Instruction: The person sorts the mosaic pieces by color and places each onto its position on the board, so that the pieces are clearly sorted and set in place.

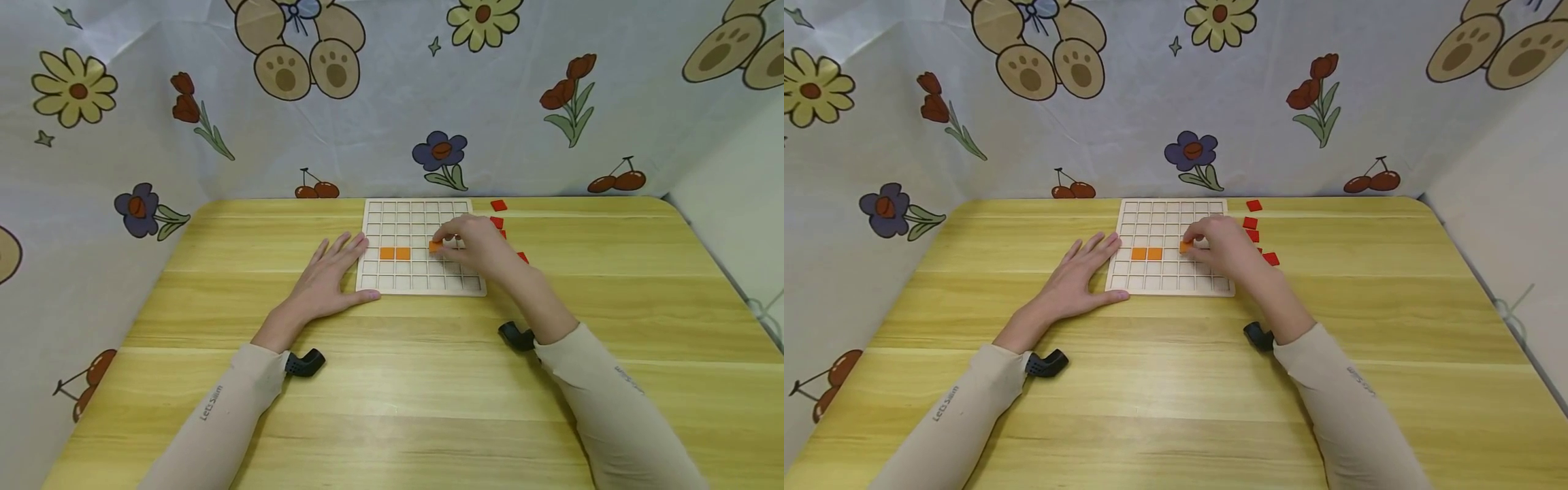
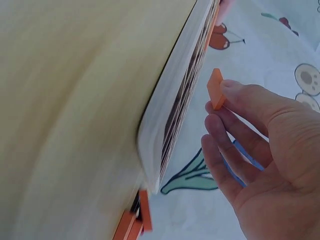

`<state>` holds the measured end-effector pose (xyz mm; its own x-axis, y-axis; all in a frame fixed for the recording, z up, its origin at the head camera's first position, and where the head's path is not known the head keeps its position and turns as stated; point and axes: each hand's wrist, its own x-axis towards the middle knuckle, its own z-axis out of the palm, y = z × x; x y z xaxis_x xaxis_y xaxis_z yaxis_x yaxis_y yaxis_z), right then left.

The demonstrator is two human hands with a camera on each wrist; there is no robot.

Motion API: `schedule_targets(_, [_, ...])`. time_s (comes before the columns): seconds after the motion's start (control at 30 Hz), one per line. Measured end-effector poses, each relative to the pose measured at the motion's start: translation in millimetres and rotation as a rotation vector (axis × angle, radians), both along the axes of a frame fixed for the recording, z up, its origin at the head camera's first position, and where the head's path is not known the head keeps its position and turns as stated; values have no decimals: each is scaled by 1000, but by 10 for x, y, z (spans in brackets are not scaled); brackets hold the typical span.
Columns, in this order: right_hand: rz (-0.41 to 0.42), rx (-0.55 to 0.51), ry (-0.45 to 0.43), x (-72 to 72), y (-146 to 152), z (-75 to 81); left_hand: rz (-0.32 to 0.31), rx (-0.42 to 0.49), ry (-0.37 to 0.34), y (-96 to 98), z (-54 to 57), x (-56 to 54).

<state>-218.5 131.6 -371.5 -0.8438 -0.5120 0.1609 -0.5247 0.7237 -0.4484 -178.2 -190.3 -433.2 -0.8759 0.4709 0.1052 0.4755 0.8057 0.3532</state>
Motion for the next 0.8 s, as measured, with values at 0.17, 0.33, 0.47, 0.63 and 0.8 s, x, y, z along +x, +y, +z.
schedule_targets(0.17, [7, 2, 9, -15, -170, -26, 4, -2, -3, -11, 1, 1])
schedule_targets(0.33, [9, 20, -16, -3, -263, -52, -2, 6, -13, 1, 4, 0])
schedule_targets(0.47, [11, 30, -35, 13, -263, -82, -8, 7, -11, 7, 2, -7])
schedule_targets(0.63, [27, 17, -34, 9, -251, -116, -3, 2, -8, 1, 1, -8])
schedule_targets(0.8, [40, 8, -31, -3, -266, -129, 5, -6, -3, -9, 0, -4])
